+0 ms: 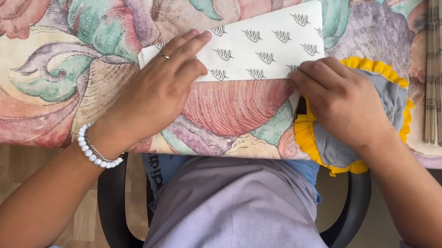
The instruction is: Folding printed paper wrappers for food packaging.
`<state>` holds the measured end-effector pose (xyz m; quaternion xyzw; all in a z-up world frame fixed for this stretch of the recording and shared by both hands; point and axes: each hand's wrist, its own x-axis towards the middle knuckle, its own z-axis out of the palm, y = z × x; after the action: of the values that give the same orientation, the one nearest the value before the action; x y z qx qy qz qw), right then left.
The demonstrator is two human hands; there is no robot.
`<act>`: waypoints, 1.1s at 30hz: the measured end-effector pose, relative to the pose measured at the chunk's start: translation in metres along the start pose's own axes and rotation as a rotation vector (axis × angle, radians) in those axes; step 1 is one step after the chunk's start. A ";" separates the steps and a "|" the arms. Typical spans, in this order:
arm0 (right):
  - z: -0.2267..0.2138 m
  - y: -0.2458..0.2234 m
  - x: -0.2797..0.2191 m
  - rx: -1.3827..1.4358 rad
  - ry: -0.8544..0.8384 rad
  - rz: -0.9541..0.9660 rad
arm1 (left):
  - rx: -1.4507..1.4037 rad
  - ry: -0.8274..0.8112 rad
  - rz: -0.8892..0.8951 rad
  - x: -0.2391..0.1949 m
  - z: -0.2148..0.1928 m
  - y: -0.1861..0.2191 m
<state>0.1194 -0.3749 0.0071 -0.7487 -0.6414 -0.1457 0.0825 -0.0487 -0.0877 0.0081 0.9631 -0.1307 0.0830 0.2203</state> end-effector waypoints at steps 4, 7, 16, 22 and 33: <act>-0.004 0.000 0.003 0.031 0.002 0.001 | -0.009 0.039 0.026 0.003 -0.003 0.002; -0.006 0.002 0.006 0.049 -0.036 0.005 | 0.037 0.055 0.049 0.003 -0.002 0.002; 0.035 -0.007 0.104 0.188 -0.001 0.031 | 0.220 0.001 0.031 0.024 -0.009 -0.010; 0.064 0.002 0.129 0.167 -0.074 0.096 | 0.040 -0.020 -0.142 0.047 -0.006 -0.026; -0.023 0.019 0.081 0.301 0.025 0.117 | 0.299 0.154 0.002 0.029 -0.021 -0.025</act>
<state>0.1468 -0.3096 0.0567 -0.7621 -0.6103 -0.0521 0.2100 -0.0164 -0.0631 0.0227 0.9758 -0.1004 0.1752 0.0836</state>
